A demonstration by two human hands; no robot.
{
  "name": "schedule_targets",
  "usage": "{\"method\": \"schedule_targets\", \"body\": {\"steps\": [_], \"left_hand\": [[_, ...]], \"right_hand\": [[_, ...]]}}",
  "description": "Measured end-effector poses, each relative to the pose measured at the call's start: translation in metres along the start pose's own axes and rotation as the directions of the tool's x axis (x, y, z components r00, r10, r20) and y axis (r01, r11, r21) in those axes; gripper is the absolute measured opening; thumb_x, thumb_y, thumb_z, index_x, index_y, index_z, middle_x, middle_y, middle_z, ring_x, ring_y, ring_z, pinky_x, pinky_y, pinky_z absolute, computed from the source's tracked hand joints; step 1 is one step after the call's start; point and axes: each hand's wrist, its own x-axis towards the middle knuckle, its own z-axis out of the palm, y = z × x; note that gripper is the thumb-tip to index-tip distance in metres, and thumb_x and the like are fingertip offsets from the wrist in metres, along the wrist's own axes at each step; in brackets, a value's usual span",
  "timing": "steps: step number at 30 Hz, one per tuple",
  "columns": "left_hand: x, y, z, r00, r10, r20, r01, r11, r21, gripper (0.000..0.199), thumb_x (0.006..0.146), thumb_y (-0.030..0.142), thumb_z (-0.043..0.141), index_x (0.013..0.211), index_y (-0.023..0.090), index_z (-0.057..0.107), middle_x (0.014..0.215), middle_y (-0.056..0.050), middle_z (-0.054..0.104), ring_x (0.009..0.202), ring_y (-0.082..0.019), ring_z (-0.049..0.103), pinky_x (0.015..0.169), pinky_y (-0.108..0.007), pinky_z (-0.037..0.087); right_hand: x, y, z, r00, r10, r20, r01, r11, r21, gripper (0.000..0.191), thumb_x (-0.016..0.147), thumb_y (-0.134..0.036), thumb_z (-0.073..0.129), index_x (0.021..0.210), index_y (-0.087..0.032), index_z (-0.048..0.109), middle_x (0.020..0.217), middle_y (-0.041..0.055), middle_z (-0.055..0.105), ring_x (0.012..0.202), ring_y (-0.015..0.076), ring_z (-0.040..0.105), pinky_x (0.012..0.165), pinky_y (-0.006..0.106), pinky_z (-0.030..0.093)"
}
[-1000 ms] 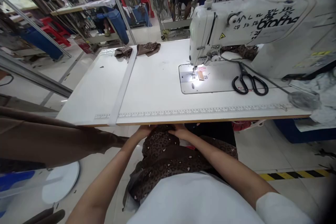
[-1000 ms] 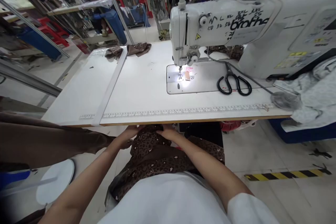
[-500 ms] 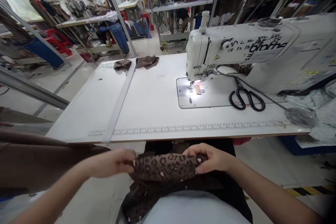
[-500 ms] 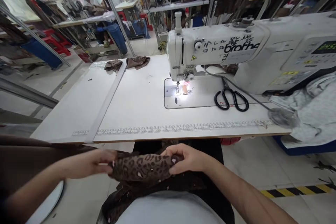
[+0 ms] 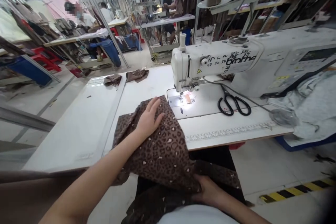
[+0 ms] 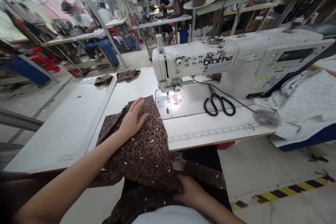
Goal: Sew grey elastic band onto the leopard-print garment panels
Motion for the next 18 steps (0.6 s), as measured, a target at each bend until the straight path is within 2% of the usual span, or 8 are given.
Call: {"method": "schedule_targets", "body": {"steps": [2,3,5,7,9,11,14,18], "left_hand": [[-0.028,0.012,0.000,0.995,0.035,0.093,-0.027,0.996,-0.091,0.044,0.089,0.031,0.040,0.131,0.017,0.035,0.137,-0.011,0.038,0.126,-0.021,0.038,0.102,-0.035,0.037],[-0.040,0.020,-0.004,0.986,0.057,0.158,-0.039,0.993,-0.114,0.043,0.090,0.031,0.039,0.130,0.018,0.036,0.136,-0.010,0.040,0.125,-0.020,0.038,0.102,-0.035,0.037],[-0.057,0.038,-0.012,0.954,0.072,0.291,-0.037,0.992,-0.125,0.043,0.090,0.033,0.038,0.132,0.021,0.035,0.138,-0.008,0.039,0.128,-0.021,0.034,0.104,-0.041,0.034],[-0.062,0.049,-0.016,0.923,0.033,0.385,-0.002,0.997,-0.081,0.047,0.090,0.039,0.036,0.135,0.025,0.030,0.143,-0.006,0.032,0.133,-0.026,0.023,0.104,-0.052,0.028],[-0.057,0.050,-0.016,0.910,-0.050,0.412,0.059,0.998,-0.010,0.054,0.089,0.046,0.034,0.138,0.027,0.025,0.146,-0.006,0.025,0.136,-0.030,0.012,0.101,-0.061,0.023],[-0.046,0.046,-0.013,0.907,-0.097,0.411,0.096,0.995,0.025,0.060,0.088,0.051,0.032,0.140,0.025,0.020,0.148,-0.007,0.020,0.136,-0.032,0.008,0.100,-0.064,0.021],[-0.022,0.040,-0.005,0.905,-0.048,0.423,0.052,0.999,0.003,0.062,0.088,0.053,0.030,0.142,0.024,0.017,0.148,-0.008,0.019,0.136,-0.031,0.007,0.101,-0.063,0.018],[0.016,0.034,0.007,0.898,0.036,0.438,-0.041,0.999,0.002,0.062,0.088,0.054,0.028,0.142,0.024,0.017,0.149,-0.006,0.016,0.136,-0.031,0.008,0.100,-0.063,0.020]], "right_hand": [[-0.004,0.014,-0.018,0.984,0.159,0.080,-0.142,0.972,-0.185,0.037,0.059,-0.025,0.071,0.094,-0.016,0.063,0.081,0.0045,0.066,0.074,0.0243,0.061,0.071,0.036,0.049],[-0.002,0.014,-0.027,0.981,0.177,0.076,-0.154,0.958,-0.242,0.044,0.056,-0.027,0.073,0.098,-0.017,0.063,0.085,0.0059,0.066,0.078,0.0258,0.061,0.073,0.038,0.048],[0.011,0.005,-0.040,0.998,0.055,0.005,-0.052,0.969,-0.243,0.064,0.053,-0.028,0.077,0.113,-0.019,0.058,0.106,0.0098,0.061,0.097,0.0292,0.057,0.086,0.041,0.044],[0.033,-0.007,-0.043,0.981,-0.163,-0.101,0.150,0.981,-0.127,0.072,0.056,-0.029,0.077,0.123,-0.020,0.051,0.124,0.0098,0.052,0.115,0.0284,0.045,0.100,0.042,0.032],[0.052,-0.014,-0.037,0.950,-0.283,-0.131,0.290,0.956,0.034,0.063,0.065,-0.030,0.072,0.123,-0.020,0.051,0.125,0.0082,0.053,0.119,0.0261,0.043,0.104,0.043,0.028],[0.062,-0.014,-0.027,0.942,-0.318,-0.112,0.331,0.934,0.135,0.051,0.071,-0.029,0.067,0.120,-0.019,0.055,0.122,0.0071,0.056,0.116,0.0251,0.046,0.103,0.044,0.030],[0.060,-0.005,-0.016,0.936,-0.336,-0.104,0.349,0.924,0.153,0.041,0.074,-0.026,0.064,0.115,-0.019,0.059,0.117,0.0061,0.059,0.110,0.0251,0.052,0.100,0.045,0.035],[0.053,0.006,-0.019,0.951,-0.268,-0.151,0.289,0.948,0.134,0.022,0.077,-0.029,0.061,0.094,-0.017,0.068,0.097,0.0035,0.068,0.090,0.0245,0.061,0.085,0.042,0.047]]}}
